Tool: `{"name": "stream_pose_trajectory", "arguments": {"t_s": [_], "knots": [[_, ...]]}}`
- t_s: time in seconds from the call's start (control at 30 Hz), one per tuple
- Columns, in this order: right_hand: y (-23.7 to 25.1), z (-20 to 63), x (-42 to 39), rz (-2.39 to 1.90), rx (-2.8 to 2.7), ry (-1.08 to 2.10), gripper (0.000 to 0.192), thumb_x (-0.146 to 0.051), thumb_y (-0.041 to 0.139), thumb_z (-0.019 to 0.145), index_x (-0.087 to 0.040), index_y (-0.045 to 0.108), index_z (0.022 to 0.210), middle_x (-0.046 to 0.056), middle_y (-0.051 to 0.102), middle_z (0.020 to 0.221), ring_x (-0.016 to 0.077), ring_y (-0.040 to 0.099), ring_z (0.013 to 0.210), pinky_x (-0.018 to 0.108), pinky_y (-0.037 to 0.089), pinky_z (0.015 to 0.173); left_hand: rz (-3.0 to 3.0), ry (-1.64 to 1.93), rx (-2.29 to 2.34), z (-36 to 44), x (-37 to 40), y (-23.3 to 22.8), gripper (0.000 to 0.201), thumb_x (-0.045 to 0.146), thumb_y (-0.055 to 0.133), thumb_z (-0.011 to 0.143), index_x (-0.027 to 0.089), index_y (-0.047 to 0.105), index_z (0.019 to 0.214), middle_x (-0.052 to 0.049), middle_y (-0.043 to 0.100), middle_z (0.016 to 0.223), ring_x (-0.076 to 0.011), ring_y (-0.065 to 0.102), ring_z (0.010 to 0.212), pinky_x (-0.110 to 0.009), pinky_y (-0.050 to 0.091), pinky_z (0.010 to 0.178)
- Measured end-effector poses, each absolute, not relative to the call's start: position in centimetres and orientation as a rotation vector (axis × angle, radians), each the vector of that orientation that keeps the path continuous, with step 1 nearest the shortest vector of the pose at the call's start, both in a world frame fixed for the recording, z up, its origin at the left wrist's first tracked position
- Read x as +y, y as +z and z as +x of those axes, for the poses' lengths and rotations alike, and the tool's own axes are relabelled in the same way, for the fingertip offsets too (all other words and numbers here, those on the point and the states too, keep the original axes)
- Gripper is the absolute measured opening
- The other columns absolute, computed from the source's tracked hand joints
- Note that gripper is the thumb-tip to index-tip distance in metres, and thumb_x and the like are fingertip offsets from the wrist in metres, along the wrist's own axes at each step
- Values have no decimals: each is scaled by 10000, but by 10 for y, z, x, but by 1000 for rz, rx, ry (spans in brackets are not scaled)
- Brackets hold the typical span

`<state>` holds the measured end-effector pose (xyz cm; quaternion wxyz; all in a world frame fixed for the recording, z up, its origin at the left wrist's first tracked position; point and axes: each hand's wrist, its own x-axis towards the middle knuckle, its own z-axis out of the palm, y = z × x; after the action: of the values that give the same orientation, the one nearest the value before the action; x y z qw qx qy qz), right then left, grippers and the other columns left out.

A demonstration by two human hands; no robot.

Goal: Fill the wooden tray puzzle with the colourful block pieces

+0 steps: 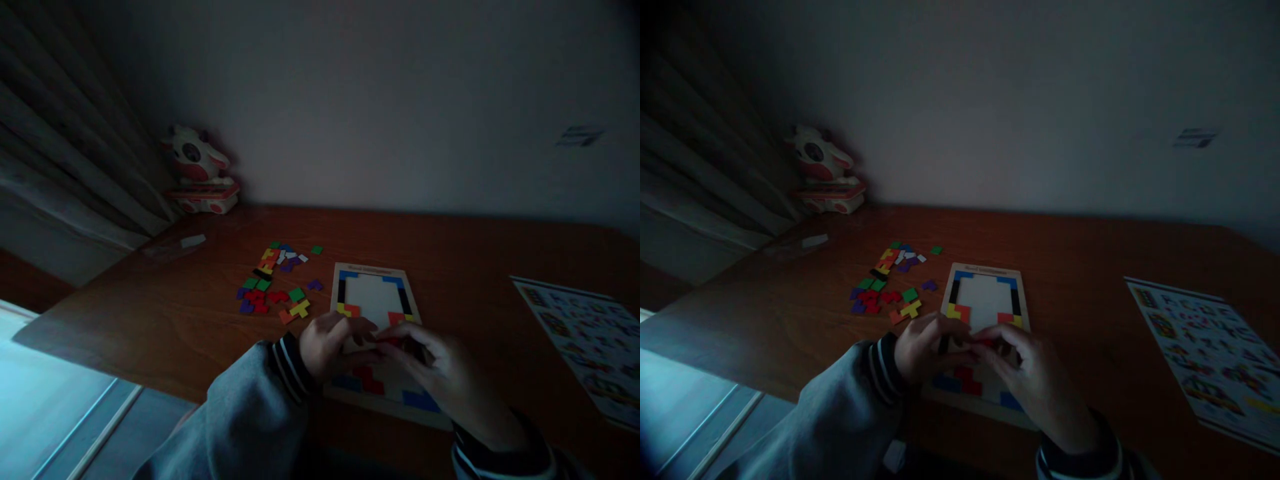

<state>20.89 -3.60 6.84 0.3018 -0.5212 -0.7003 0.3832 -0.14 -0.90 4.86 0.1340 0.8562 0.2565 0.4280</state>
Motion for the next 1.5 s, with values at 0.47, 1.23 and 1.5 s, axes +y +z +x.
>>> {"name": "stream_pose_trajectory", "arguments": {"t_s": [0.47, 1.23, 1.5], "knots": [[56, 234, -45, -1490, -1810, 1271, 197, -389, 631, 831, -257, 720, 946, 27, 763, 931, 194, 713, 858, 295, 568, 774, 2816, 766, 363, -4, -31, 34, 228, 392, 581, 921, 202, 684, 991, -4, 764, 895, -152, 680, 969, -300, 499, 827], [58, 227, -44, -1486, -2332, 845, 119, -224, 704, 814, -278, 732, 917, 18, 702, 948, 219, 638, 943, 369, 463, 818, 2889, 842, 293, -6, -27, 32, 175, 337, 591, 921, 207, 707, 939, 11, 769, 893, -123, 702, 894, -260, 522, 748], [61, 228, -44, -1479, -2403, 809, 46, -265, 722, 808, -299, 750, 822, 0, 716, 928, 236, 644, 952, 413, 431, 836, 2891, 872, 272, -5, -27, 39, 154, 329, 616, 910, 198, 694, 896, 30, 773, 883, -122, 716, 858, -269, 498, 693]]}}
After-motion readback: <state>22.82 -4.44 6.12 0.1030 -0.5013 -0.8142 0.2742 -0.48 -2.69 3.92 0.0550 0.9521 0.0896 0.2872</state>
